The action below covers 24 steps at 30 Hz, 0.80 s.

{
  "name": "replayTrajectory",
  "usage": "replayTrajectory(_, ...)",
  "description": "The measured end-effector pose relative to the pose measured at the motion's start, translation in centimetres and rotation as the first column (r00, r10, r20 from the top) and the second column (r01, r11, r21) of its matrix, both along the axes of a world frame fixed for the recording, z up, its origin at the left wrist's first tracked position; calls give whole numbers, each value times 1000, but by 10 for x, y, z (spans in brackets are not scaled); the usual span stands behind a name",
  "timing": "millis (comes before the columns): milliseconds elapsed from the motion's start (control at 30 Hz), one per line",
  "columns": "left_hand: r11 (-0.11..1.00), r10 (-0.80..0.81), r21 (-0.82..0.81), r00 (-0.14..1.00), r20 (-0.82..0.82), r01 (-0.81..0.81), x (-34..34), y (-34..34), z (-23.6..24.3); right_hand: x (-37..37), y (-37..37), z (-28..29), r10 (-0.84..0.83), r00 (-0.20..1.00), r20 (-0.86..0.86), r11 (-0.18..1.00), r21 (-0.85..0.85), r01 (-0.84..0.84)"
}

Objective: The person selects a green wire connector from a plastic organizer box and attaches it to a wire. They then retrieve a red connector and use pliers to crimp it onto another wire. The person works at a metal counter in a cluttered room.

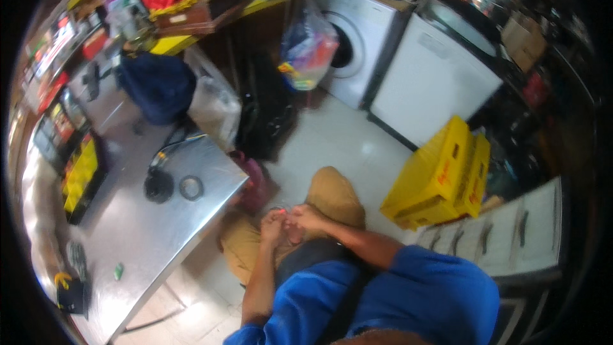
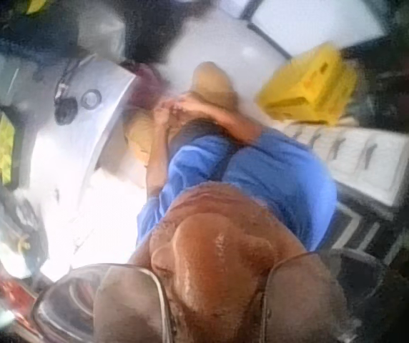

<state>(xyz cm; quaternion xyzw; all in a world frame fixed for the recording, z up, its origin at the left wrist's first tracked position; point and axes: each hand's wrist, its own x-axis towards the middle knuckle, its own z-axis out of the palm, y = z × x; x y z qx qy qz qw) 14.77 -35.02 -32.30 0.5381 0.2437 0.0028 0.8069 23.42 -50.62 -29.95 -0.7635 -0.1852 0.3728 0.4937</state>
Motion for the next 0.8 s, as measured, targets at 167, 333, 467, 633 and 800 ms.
replayTrajectory(167,998,33,-47,998,-52,-35,-13,7,12,-9,15,14,33,998,-47,990,-133,-39)
replayTrajectory(333,994,105,-5,989,-100,-106,-17,18,8,-10,31,7,82,997,13,990,-118,-80)
replayTrajectory(467,991,130,-29,987,-95,-134,-17,19,-17,-10,30,-7,81,997,-6,991,-110,-81)
replayTrajectory(633,998,65,15,998,-26,-64,-10,8,-16,-5,19,-27,19,999,-51,1000,2,-19)
replayTrajectory(800,996,22,82,1000,-11,-21,-1,1,-10,1,13,-38,-20,996,-82,998,54,24)
